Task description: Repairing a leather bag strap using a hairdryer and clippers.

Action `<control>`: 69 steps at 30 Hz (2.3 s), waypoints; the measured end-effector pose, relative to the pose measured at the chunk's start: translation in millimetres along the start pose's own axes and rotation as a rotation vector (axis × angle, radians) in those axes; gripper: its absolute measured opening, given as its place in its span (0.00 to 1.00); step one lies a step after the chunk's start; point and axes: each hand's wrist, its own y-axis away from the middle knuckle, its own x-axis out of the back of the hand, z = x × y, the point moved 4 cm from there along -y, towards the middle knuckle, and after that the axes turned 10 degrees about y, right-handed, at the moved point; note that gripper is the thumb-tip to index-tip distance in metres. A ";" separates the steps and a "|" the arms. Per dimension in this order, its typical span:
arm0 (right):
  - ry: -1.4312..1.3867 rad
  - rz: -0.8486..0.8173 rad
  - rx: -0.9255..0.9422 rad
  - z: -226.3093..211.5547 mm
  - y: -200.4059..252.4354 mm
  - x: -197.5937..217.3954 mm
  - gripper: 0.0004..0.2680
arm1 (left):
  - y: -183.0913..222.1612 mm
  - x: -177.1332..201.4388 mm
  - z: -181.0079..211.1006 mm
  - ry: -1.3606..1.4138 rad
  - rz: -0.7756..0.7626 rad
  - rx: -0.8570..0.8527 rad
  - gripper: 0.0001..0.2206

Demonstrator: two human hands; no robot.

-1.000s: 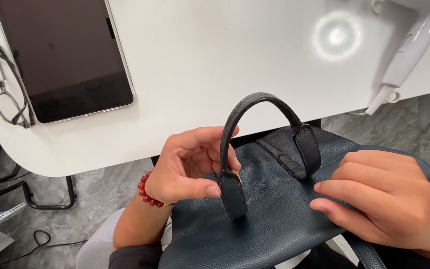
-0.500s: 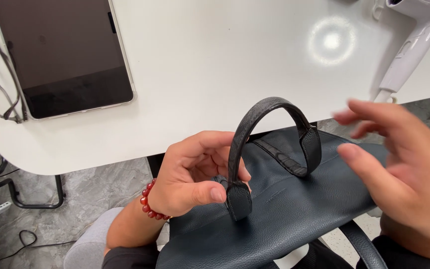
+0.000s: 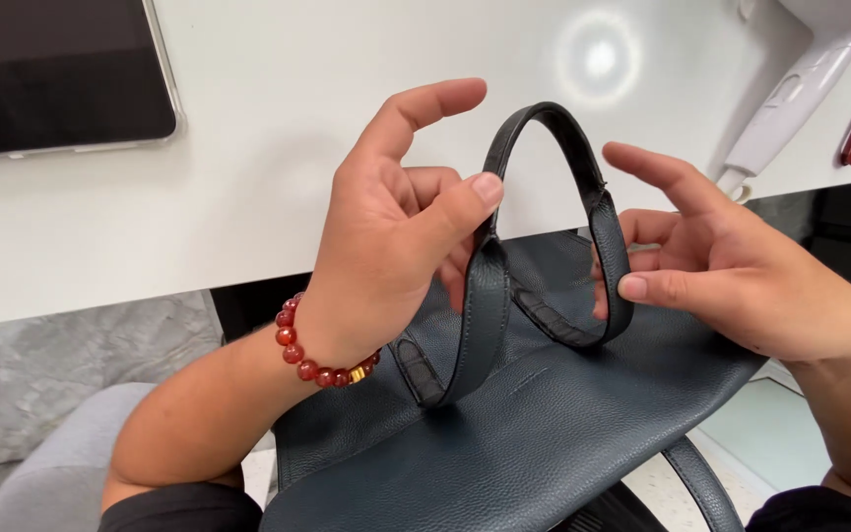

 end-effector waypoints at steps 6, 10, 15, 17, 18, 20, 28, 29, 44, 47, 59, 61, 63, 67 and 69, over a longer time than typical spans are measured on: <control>-0.017 0.005 -0.073 4.8 1.1 6.0 0.36 | -0.9 2.1 0.5 -0.031 0.050 -0.004 0.24; -0.021 0.007 -0.076 1.5 -1.9 5.6 0.35 | -0.8 5.0 1.4 -0.046 0.067 -0.008 0.22; -0.056 -0.007 -0.074 5.5 -2.6 5.9 0.35 | 0.9 7.7 -0.3 -0.035 0.077 0.009 0.20; -0.087 -0.013 -0.060 2.2 -2.2 2.5 0.34 | 3.5 8.3 0.0 -0.020 0.078 0.014 0.20; -0.116 -0.020 -0.046 0.3 -1.6 0.6 0.33 | 4.8 8.5 -0.2 -0.004 0.081 0.019 0.20; -0.098 0.010 -0.028 -0.3 4.8 -3.7 0.32 | 11.1 8.2 0.4 -0.004 0.085 0.014 0.20; 0.080 0.216 -0.089 17.7 32.7 -20.2 0.25 | 44.3 9.9 22.7 -0.333 0.049 0.072 0.23; 0.038 0.190 -0.103 20.9 32.7 -25.7 0.21 | 50.2 13.0 27.6 -0.398 0.049 0.054 0.23; 0.101 0.037 0.229 9.2 16.6 -82.1 0.04 | 93.3 11.0 96.9 -0.784 -0.508 -0.119 0.04; 0.141 0.051 0.280 18.0 21.2 -88.1 0.04 | 100.1 10.8 94.5 -0.810 -0.527 -0.163 0.05; 0.285 0.175 0.399 34.9 34.3 -99.8 0.05 | 84.9 -18.4 97.5 -0.869 -0.577 -0.260 0.06; 0.286 0.181 0.383 36.2 34.1 -100.7 0.05 | 84.8 -19.8 99.7 -0.890 -0.574 -0.255 0.06; 0.305 0.205 0.384 35.9 34.6 -100.9 0.05 | 83.9 -19.8 99.8 -0.946 -0.588 -0.234 0.06; 0.283 0.211 0.393 32.9 34.1 -103.1 0.05 | 86.3 -14.6 99.5 -0.957 -0.632 -0.255 0.06; 0.279 0.194 0.400 33.5 33.7 -106.3 0.05 | 86.6 -12.2 100.1 -0.949 -0.685 -0.256 0.05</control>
